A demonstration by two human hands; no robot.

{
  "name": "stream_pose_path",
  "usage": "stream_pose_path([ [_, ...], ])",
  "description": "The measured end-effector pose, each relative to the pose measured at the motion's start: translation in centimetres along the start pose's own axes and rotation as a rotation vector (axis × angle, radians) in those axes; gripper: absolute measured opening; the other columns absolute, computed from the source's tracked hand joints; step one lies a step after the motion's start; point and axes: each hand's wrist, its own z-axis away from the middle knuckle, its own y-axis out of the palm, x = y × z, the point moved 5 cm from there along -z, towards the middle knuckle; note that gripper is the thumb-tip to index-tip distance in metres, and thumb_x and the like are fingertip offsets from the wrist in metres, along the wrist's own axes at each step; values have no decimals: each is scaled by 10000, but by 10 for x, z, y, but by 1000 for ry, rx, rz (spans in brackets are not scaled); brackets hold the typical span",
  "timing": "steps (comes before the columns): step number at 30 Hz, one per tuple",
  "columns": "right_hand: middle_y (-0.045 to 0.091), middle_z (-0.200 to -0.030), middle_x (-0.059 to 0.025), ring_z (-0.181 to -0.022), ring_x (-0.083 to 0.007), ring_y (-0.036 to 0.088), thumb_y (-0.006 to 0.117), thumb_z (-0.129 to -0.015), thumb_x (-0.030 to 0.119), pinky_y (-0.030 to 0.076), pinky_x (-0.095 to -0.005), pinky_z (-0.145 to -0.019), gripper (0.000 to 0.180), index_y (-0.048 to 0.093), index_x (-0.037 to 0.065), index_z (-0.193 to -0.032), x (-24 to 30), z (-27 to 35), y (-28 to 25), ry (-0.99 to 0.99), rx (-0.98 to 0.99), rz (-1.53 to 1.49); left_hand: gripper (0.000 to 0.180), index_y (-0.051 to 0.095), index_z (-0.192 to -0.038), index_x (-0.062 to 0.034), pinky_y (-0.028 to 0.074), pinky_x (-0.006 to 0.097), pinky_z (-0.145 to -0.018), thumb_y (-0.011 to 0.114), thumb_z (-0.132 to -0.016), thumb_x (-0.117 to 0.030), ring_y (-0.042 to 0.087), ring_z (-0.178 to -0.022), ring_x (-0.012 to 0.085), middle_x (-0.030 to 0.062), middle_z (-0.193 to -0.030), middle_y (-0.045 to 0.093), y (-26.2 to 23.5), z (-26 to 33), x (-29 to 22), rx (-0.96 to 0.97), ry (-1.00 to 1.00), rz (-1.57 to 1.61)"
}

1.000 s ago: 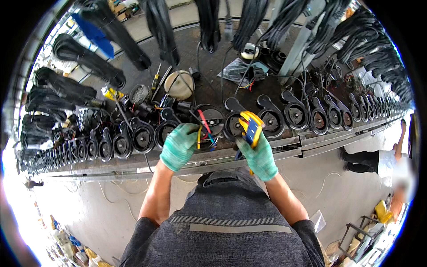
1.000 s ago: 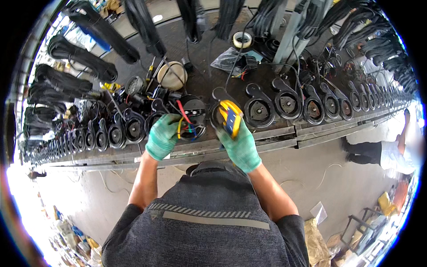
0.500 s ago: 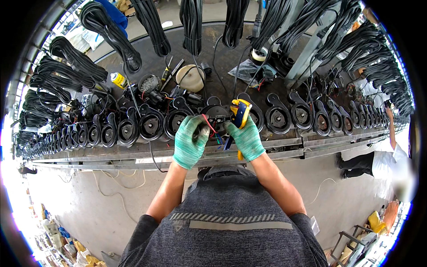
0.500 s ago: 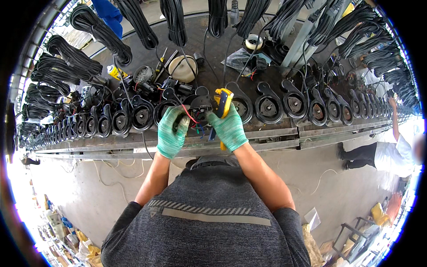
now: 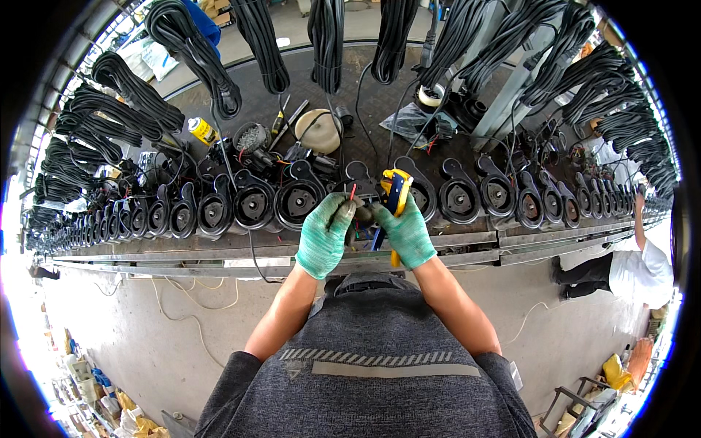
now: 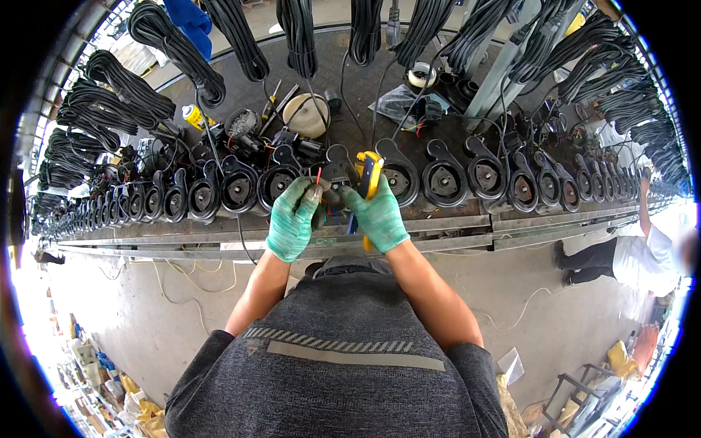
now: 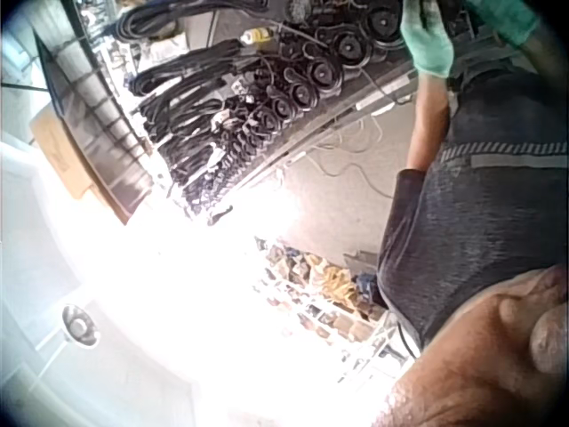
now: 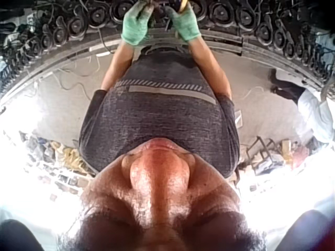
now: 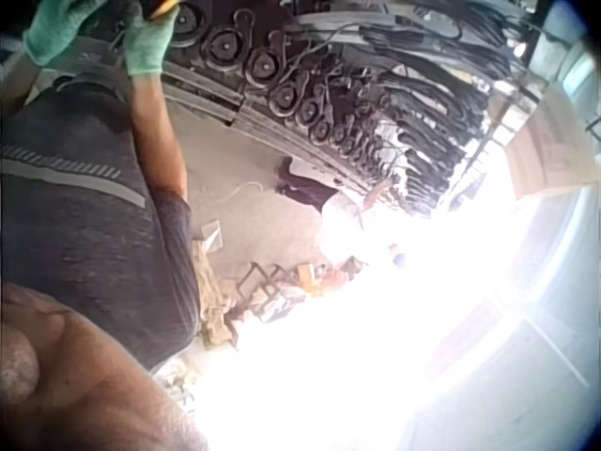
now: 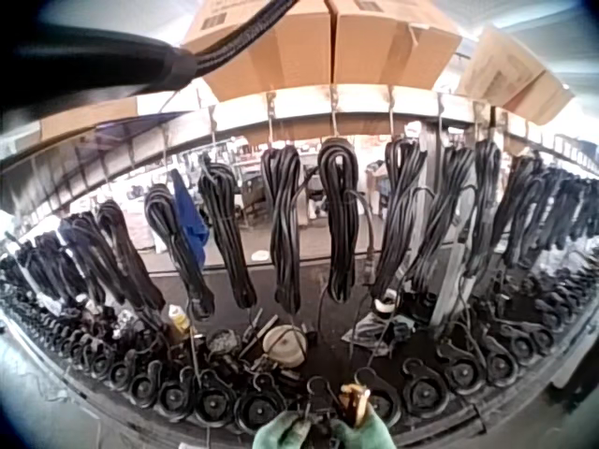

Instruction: The person uses a yellow and blue crimping tool to attach connectors to the ends of wires on a long assembly line. They repeatedly pick up a wire, insert the end into the tool, and squeeze the handles to secure the connection. The person works methodically down the line, handling multiple wires and placing the finished units into a container.

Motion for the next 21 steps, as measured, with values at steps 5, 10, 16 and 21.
stream_pose_path([
  [5, 670, -1038, 6, -887, -74, 604, 631, -999, 134, 503, -239, -778, 307, 603, 45, -1291, 10, 24, -33, 215, 41, -295, 178, 643, -1150, -4, 496, 258, -681, 586, -1062, -147, 548, -740, 82, 13, -886, 648, 7, -2, -12, -42, 477, -255],
  [10, 661, -1229, -24, -1112, -108, 597, 654, -1026, 341, 469, -262, -983, 538, 544, 24, -1446, 30, 50, -53, 360, 208, -340, 160, 629, -1155, 12, 519, 322, -748, 569, -1051, -94, 606, -794, 206, 86, -923, 639, 7, -4, -5, 2, 415, -310],
  [16, 640, -1285, -36, -1174, -111, 571, 658, -1025, 388, 437, -269, -1042, 598, 520, 9, -1466, 40, 55, -39, 374, 383, -366, 177, 631, -1176, 2, 543, 376, -756, 577, -1014, -44, 666, -840, 384, 192, -999, 657, 15, -5, -11, 108, 570, -456],
  [21, 684, -1120, -54, -993, -145, 669, 670, -1016, 354, 548, -301, -887, 565, 514, 49, -1465, 53, 63, -38, 435, 441, -359, 198, 635, -1163, 15, 528, 400, -740, 575, -1025, -114, 650, -819, 359, 186, -948, 637, 13, -6, -9, 108, 616, -498],
])
